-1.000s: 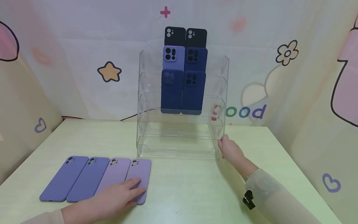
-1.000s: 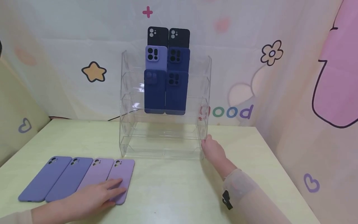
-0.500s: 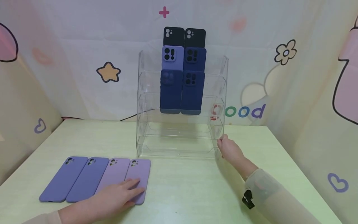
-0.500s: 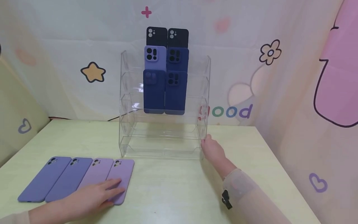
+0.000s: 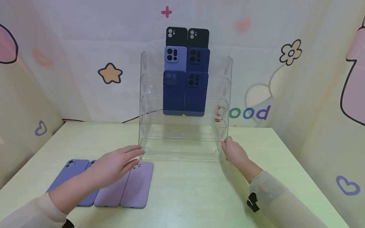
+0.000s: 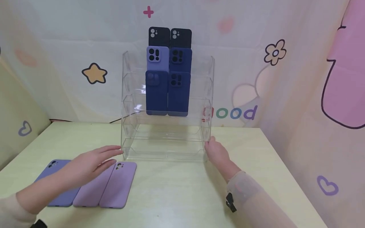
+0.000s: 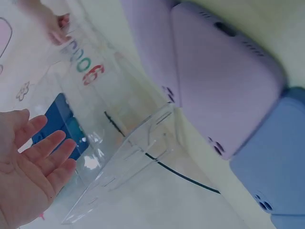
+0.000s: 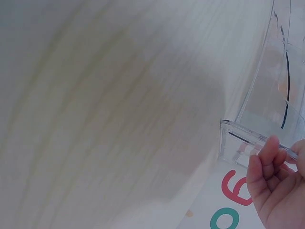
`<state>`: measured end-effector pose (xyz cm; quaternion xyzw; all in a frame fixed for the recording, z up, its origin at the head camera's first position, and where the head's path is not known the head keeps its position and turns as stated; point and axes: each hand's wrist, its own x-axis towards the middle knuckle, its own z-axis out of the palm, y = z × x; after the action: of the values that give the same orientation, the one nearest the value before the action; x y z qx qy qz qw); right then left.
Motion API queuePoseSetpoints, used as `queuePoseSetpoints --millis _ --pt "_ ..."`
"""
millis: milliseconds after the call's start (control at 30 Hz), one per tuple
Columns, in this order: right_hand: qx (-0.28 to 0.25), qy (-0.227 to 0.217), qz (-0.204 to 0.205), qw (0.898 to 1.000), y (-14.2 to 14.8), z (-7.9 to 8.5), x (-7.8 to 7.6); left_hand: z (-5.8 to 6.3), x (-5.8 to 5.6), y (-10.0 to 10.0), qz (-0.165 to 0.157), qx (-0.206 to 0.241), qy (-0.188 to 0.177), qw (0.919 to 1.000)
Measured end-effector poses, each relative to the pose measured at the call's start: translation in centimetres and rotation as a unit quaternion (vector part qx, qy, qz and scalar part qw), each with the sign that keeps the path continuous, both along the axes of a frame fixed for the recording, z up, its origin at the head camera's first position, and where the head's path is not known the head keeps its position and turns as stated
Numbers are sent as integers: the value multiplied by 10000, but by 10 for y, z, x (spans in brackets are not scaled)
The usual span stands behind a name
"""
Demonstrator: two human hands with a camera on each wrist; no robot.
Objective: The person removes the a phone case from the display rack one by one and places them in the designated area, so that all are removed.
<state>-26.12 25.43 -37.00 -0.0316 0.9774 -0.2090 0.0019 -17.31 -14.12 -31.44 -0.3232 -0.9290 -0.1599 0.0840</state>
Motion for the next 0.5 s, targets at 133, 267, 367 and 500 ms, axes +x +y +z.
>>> queuePoseSetpoints --millis 133,267,367,500 --pt "-13 -9 -22 10000 0 0 -1 5 -12 9 116 601 -261 9978" --pt "-29 -78 -80 9999 1 -1 -1 6 -31 19 62 1354 -624 9888" --pt "-29 -113 -85 9999 0 -2 -1 6 -45 26 90 1963 -856 9768" --pt "-30 -87 -100 9999 -1 -1 -1 10 -61 37 274 2733 -1179 9543"
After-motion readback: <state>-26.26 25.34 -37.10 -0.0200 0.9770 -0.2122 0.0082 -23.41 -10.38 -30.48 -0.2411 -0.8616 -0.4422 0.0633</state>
